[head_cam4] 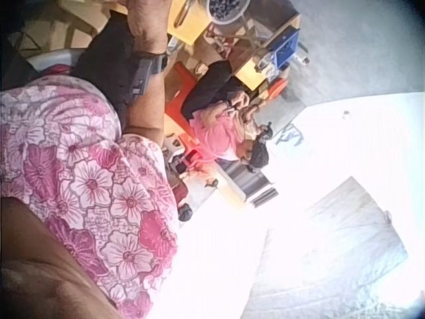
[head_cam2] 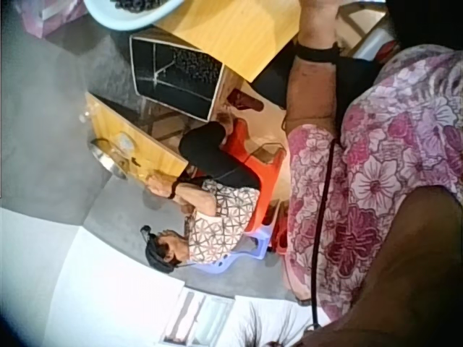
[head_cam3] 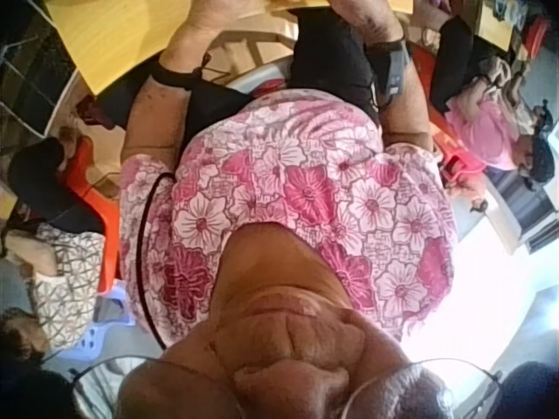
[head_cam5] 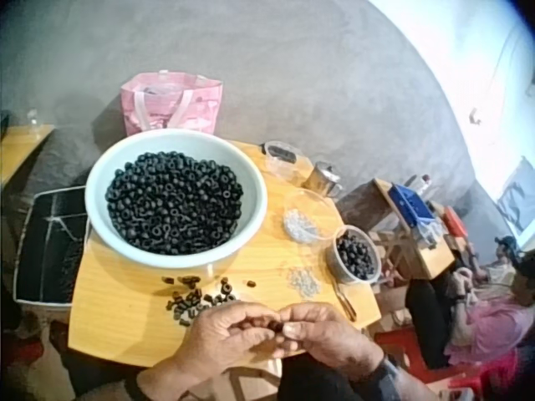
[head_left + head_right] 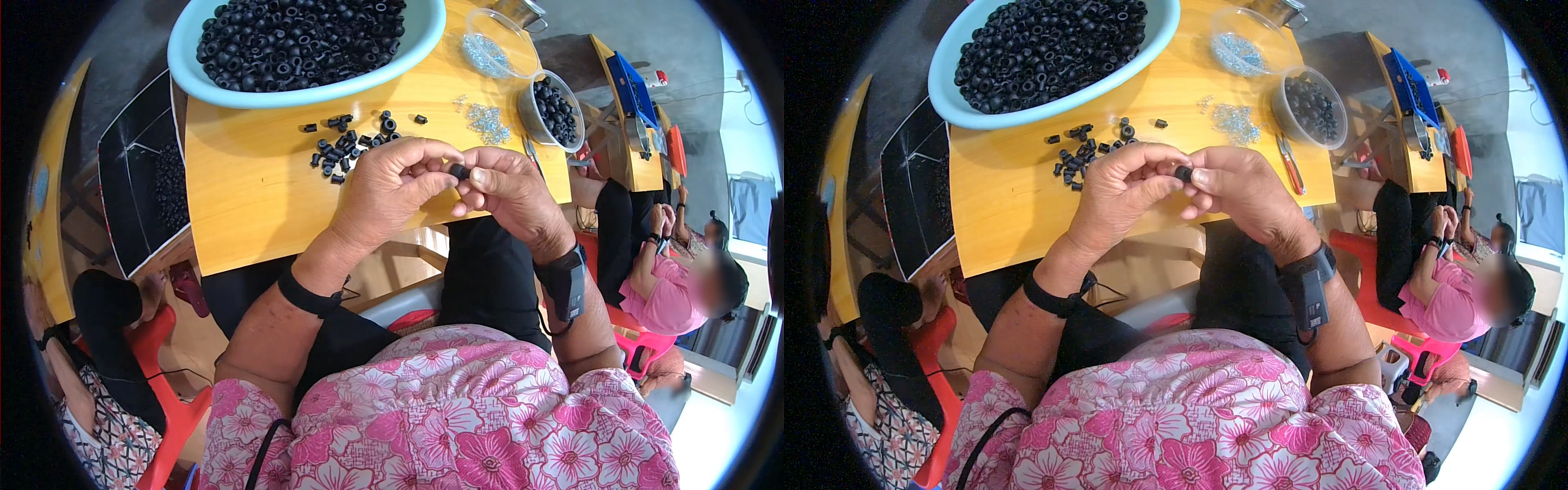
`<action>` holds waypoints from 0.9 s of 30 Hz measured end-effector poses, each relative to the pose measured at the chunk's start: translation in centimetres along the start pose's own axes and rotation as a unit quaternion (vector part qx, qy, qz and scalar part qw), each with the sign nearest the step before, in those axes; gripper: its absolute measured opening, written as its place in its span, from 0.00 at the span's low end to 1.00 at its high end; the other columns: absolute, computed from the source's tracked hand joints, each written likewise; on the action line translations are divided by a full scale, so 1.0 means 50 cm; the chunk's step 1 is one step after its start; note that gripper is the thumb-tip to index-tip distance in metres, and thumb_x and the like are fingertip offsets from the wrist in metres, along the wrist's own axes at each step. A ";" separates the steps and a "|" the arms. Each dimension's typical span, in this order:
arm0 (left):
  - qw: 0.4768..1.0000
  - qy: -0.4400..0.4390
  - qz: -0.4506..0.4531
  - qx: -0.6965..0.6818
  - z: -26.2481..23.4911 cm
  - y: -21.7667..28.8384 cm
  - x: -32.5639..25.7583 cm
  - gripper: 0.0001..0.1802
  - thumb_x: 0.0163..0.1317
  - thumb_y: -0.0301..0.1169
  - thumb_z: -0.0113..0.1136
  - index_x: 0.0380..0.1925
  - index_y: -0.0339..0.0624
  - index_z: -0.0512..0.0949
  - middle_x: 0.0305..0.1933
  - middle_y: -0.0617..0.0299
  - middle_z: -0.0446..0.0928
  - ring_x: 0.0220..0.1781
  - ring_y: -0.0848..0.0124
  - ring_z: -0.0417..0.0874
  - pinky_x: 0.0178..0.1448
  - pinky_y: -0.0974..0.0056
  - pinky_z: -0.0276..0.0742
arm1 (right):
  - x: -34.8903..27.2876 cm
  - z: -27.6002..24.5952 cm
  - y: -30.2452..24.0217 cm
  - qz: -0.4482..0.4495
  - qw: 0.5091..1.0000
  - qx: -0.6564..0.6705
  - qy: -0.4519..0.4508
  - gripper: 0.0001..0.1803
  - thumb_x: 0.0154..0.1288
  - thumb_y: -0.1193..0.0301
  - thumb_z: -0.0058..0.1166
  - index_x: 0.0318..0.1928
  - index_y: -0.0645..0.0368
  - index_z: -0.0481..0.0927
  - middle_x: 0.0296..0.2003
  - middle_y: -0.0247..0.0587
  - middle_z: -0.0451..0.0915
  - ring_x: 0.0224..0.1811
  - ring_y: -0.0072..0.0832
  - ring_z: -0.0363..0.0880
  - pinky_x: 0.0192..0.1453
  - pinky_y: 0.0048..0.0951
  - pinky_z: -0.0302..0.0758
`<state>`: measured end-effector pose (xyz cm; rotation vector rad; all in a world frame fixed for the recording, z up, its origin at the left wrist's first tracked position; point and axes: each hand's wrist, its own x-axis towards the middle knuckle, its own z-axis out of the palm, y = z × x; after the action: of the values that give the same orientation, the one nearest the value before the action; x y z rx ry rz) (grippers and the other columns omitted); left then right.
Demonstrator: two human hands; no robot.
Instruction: Assembling small black plastic components at a work table.
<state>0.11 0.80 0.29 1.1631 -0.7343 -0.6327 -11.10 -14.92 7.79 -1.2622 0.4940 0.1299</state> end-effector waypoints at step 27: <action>0.998 -0.034 0.003 0.049 -0.005 0.002 -0.001 0.23 0.58 0.30 0.71 0.54 0.40 0.82 0.33 0.63 0.78 0.33 0.75 0.79 0.40 0.71 0.77 | 0.003 0.000 0.000 -0.022 0.985 -0.168 0.021 0.11 0.67 0.74 0.58 0.46 0.69 0.80 0.34 0.36 0.81 0.34 0.21 0.79 0.43 0.25 0.79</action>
<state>0.28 1.03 0.32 1.2334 -0.8336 -0.6401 -10.98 -14.94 7.73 -1.6071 0.4944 0.1542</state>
